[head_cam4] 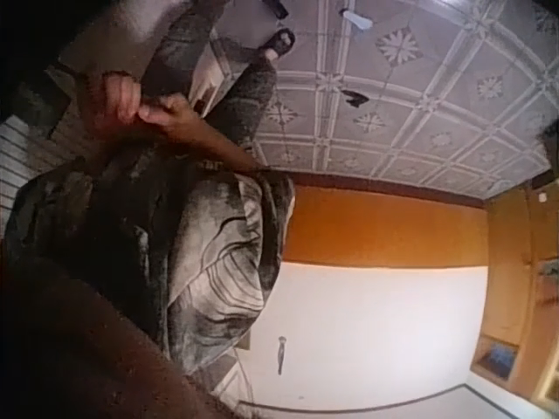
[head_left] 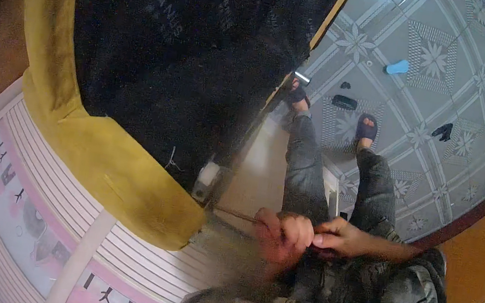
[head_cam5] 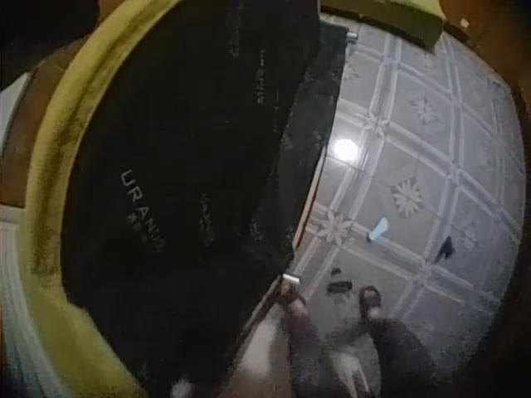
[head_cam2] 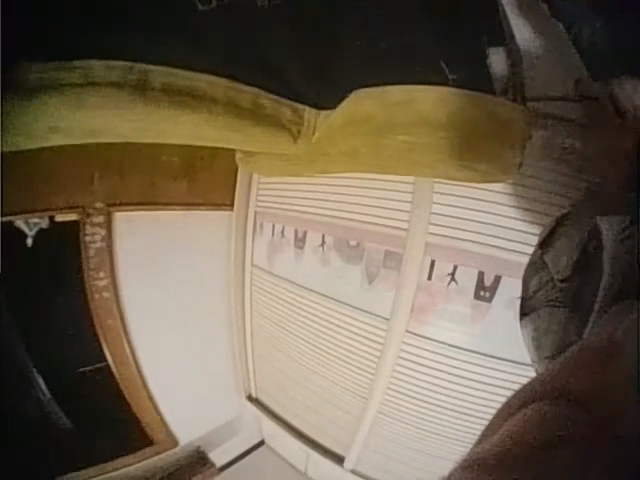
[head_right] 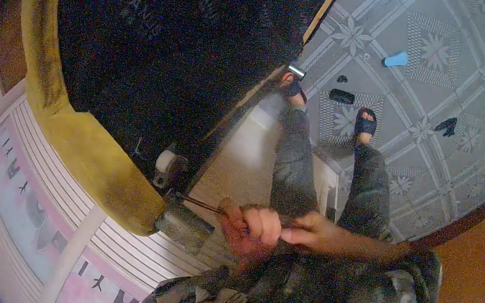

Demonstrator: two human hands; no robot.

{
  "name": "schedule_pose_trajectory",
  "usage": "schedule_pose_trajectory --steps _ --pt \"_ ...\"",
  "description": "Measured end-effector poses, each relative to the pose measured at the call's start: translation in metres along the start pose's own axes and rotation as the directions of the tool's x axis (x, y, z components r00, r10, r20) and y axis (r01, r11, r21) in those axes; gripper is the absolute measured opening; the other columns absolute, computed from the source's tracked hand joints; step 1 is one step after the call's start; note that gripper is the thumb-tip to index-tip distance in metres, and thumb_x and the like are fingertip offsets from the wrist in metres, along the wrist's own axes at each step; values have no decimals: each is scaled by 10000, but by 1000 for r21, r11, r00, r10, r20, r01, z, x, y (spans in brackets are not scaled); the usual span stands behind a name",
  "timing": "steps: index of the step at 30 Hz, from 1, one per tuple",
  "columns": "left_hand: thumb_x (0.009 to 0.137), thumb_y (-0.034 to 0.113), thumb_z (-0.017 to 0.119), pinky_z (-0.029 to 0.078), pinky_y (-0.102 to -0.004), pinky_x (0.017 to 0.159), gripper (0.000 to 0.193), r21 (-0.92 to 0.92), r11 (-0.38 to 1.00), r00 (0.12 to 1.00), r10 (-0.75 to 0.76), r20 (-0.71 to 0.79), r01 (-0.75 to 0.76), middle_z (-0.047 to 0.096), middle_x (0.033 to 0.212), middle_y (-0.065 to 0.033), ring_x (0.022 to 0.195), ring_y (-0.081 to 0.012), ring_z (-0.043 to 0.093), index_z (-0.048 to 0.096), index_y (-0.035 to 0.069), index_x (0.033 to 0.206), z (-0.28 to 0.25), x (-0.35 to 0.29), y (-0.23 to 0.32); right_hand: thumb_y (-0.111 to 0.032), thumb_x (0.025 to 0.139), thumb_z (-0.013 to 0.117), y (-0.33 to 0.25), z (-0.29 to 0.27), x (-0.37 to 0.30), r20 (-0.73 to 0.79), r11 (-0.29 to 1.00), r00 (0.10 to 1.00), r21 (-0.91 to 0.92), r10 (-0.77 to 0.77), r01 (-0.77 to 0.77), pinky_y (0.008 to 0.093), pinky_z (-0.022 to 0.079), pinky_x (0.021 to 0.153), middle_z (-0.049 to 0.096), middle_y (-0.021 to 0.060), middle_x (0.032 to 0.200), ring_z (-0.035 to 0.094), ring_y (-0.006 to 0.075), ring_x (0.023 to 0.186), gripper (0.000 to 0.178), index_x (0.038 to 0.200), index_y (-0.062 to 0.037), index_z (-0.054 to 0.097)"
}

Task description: The person repairs the corner of a sofa by prying staples from a yellow fabric cover using a flathead screwdriver and removing a metal leg component.

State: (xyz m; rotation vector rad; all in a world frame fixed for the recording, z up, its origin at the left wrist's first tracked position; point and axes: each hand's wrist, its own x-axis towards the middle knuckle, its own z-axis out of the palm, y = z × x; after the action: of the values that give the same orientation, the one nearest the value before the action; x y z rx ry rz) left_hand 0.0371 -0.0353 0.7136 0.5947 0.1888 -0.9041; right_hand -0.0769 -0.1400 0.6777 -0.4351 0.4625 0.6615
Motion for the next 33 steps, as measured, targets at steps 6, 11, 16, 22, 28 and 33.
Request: schedule_pose_trajectory --steps 6,11,16,22,28,33 --pt "975 322 215 407 -381 495 263 221 970 994 105 4 -104 393 565 -83 483 -244 438 318 108 864 -12 -7 2 -420 890 465 32 -18 38 658 829 751 393 51 -399 232 330 391 496 33 559 421 97 439 415 689 -60 516" --pt "972 353 254 396 -359 485 307 165 986 994 -12 105 -6 393 546 -48 495 -209 433 364 95 846 -24 -11 7 -482 873 485 43 4 27 418 866 902 404 113 -295 228 405 471 558 35 711 501 93 571 433 878 -56 563" --pt "981 346 220 399 -330 458 364 138 980 989 145 -10 -142 398 542 -38 490 -170 424 421 75 847 -17 -4 -17 -518 844 529 17 -15 2 289 919 946 314 145 -237 230 472 591 597 40 891 559 103 698 563 1103 -19 529" --pt "980 346 235 383 -315 424 335 323 931 974 208 -85 -170 388 533 -29 476 -158 409 409 88 855 0 6 -21 -468 737 666 31 23 -16 -214 379 584 -909 -783 175 336 459 495 598 118 821 598 237 623 518 990 -34 543" --pt "964 362 311 428 -406 585 311 375 914 978 195 -77 -153 447 603 -88 575 -238 456 382 86 839 -9 4 -15 -428 739 670 22 17 -4 -239 396 584 -905 -776 156 368 440 415 535 70 559 567 271 474 401 779 -61 513" --pt "954 319 323 461 -432 611 256 398 907 988 151 0 -139 504 638 -115 585 -262 492 399 84 887 -8 7 -11 -422 745 671 16 14 -6 -270 609 775 -773 -571 180 398 469 457 586 102 623 594 312 530 387 821 -62 552"
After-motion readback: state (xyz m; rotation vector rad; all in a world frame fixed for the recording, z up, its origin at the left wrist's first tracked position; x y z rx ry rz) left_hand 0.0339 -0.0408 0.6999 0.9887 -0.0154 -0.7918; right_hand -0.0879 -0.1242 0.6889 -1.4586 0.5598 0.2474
